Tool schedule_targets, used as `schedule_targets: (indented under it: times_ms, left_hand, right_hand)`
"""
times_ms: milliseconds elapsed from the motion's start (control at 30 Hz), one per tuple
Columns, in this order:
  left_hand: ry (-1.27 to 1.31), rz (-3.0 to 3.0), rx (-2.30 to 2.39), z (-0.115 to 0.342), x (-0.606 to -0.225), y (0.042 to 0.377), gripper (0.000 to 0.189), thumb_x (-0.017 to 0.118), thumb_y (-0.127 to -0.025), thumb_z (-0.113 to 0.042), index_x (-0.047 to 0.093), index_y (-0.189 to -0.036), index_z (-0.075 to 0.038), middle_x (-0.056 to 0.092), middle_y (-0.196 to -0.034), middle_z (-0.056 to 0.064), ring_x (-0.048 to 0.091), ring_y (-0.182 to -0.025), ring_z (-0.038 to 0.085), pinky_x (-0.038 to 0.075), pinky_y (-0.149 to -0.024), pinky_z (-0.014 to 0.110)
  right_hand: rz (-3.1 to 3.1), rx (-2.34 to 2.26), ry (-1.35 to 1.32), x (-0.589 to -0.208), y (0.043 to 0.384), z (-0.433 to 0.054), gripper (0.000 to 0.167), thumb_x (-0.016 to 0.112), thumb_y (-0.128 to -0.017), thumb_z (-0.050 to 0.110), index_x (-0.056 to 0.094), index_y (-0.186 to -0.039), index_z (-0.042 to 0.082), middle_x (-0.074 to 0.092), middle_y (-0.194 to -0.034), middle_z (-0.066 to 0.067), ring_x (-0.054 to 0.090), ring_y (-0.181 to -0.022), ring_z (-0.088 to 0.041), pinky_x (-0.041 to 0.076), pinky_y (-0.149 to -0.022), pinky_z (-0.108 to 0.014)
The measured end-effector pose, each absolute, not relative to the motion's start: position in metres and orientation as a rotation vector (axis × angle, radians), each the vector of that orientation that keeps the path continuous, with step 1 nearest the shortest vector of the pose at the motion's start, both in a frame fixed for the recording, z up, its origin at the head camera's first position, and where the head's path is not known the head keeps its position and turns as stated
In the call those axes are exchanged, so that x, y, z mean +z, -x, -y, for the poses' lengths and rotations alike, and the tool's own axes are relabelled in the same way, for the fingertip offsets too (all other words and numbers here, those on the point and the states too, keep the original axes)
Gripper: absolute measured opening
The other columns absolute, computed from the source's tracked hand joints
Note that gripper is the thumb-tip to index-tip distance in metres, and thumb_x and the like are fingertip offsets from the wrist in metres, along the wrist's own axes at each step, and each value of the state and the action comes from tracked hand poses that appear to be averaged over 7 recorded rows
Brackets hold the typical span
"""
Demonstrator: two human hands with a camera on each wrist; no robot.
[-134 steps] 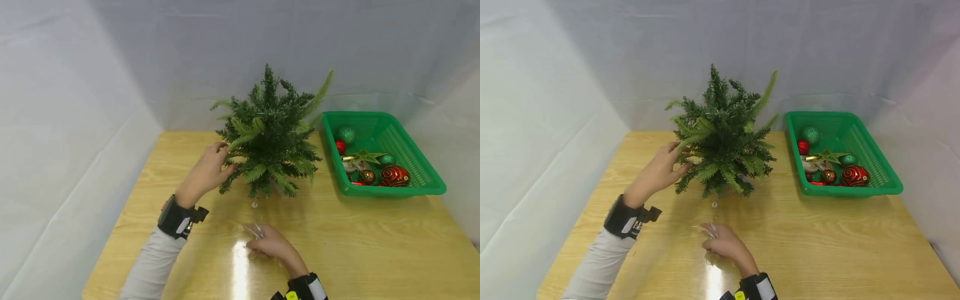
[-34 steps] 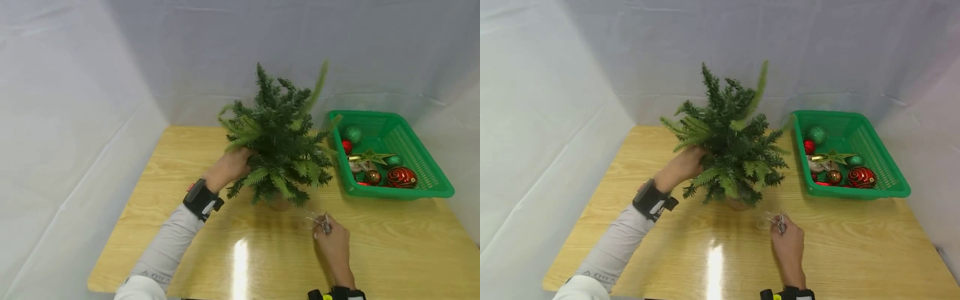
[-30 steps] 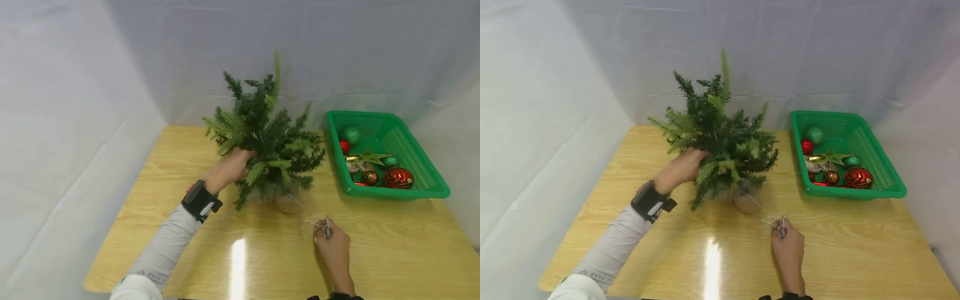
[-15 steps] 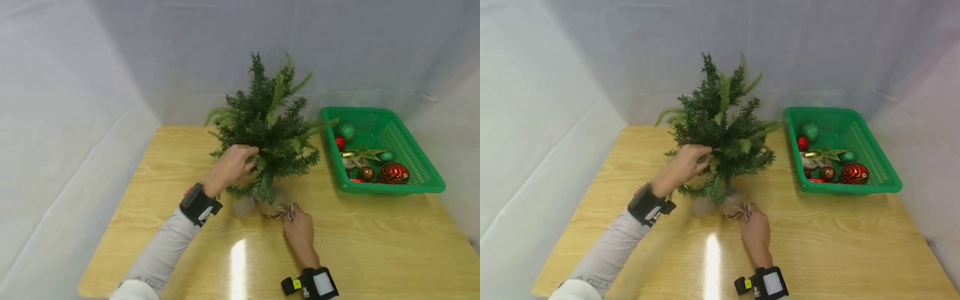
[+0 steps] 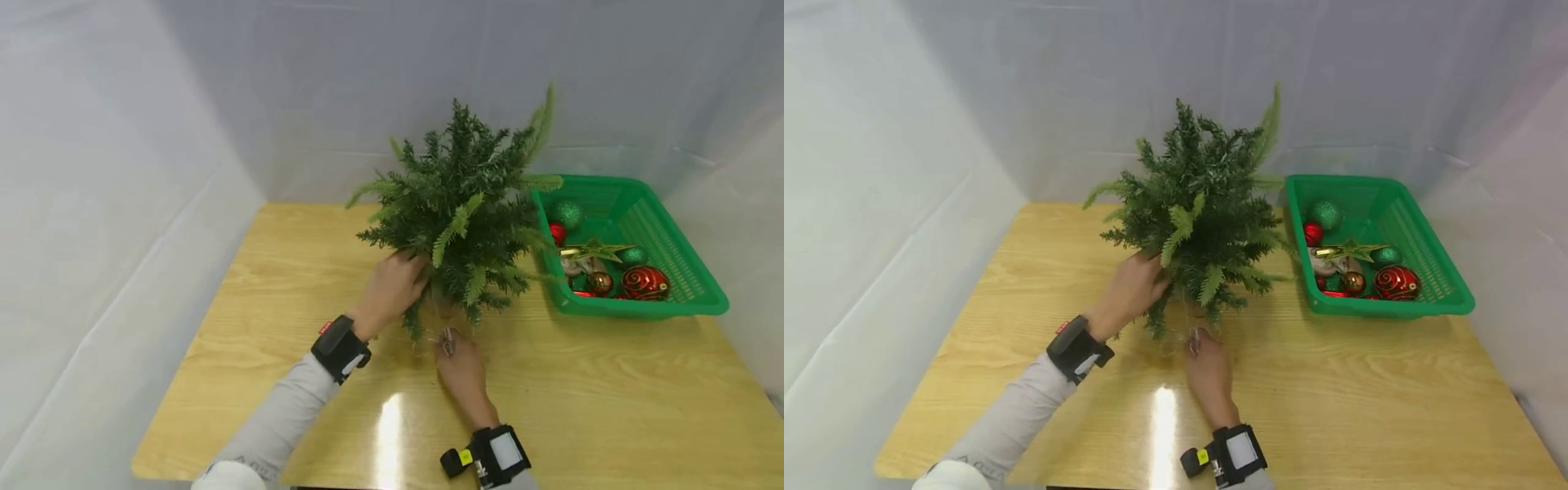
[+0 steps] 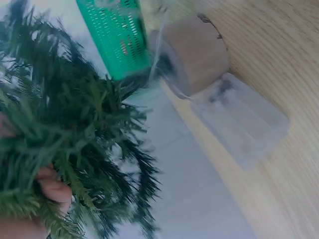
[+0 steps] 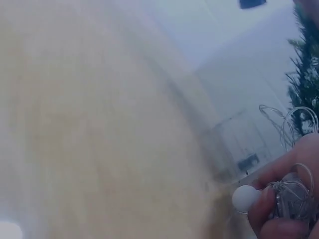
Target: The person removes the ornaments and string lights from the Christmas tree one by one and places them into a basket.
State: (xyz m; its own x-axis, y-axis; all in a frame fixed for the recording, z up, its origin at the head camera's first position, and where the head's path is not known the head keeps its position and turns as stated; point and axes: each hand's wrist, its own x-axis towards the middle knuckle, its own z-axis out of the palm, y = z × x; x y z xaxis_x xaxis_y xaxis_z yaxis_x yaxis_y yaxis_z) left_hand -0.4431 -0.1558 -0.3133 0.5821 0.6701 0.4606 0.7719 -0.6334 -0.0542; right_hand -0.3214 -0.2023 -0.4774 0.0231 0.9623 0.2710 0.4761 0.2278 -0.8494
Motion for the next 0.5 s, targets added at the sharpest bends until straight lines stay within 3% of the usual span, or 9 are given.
schedule_targets:
  times_ms: [67,200,267,400,500]
  left_hand:
    - [2.584,1.221,-0.551,0.153,-0.311,0.444,0.021,0.063,-0.093,-0.009,0.066,-0.111,0.0,0.066,-0.093,0.012,0.064,-0.078,0.023,0.055,-0.067,0.032]
    - [2.616,1.203,-0.477,0.152,-0.306,0.444,0.021,0.063,-0.093,-0.009,0.064,-0.112,-0.001,0.064,-0.095,0.011,0.063,-0.077,0.021,0.055,-0.066,0.03]
    - [2.607,1.185,-0.445,0.151,-0.305,0.443,0.022,0.063,-0.093,-0.01,0.064,-0.114,-0.002,0.065,-0.095,0.011,0.063,-0.077,0.021,0.055,-0.066,0.029]
    - [2.614,1.157,-0.407,0.151,-0.305,0.441,0.018,0.064,-0.093,-0.011,0.066,-0.109,-0.003,0.065,-0.091,0.011,0.063,-0.074,0.02,0.055,-0.063,0.029]
    - [2.655,1.151,-0.432,0.15,-0.304,0.44,0.013,0.061,-0.093,-0.008,0.067,-0.104,-0.004,0.066,-0.087,0.009,0.063,-0.073,0.019,0.055,-0.063,0.029]
  right_hand:
    - [1.578,0.574,1.446,-0.472,0.326,0.207,0.006,0.063,-0.09,0.01,0.064,-0.087,0.004,0.052,-0.063,-0.001,0.046,-0.052,-0.014,0.037,-0.045,-0.028]
    - [1.639,0.568,1.47,-0.462,0.335,0.207,0.02,0.065,-0.089,0.012,0.063,-0.101,-0.004,0.055,-0.06,-0.005,0.049,-0.048,-0.016,0.036,-0.04,-0.028]
    - [1.652,0.55,1.407,-0.458,0.34,0.203,0.032,0.067,-0.088,0.012,0.061,-0.11,-0.01,0.06,-0.066,-0.01,0.054,-0.048,-0.019,0.041,-0.038,-0.029]
    - [1.797,0.308,1.233,-0.456,0.339,0.187,0.047,0.075,-0.08,0.01,0.058,-0.117,-0.013,0.062,-0.104,-0.028,0.065,-0.077,-0.031,0.055,-0.057,-0.033]
    - [1.989,-0.256,1.203,-0.462,0.331,0.167,0.055,0.081,-0.072,0.014,0.059,-0.117,-0.009,0.057,-0.117,-0.03,0.061,-0.098,-0.038,0.057,-0.072,-0.039]
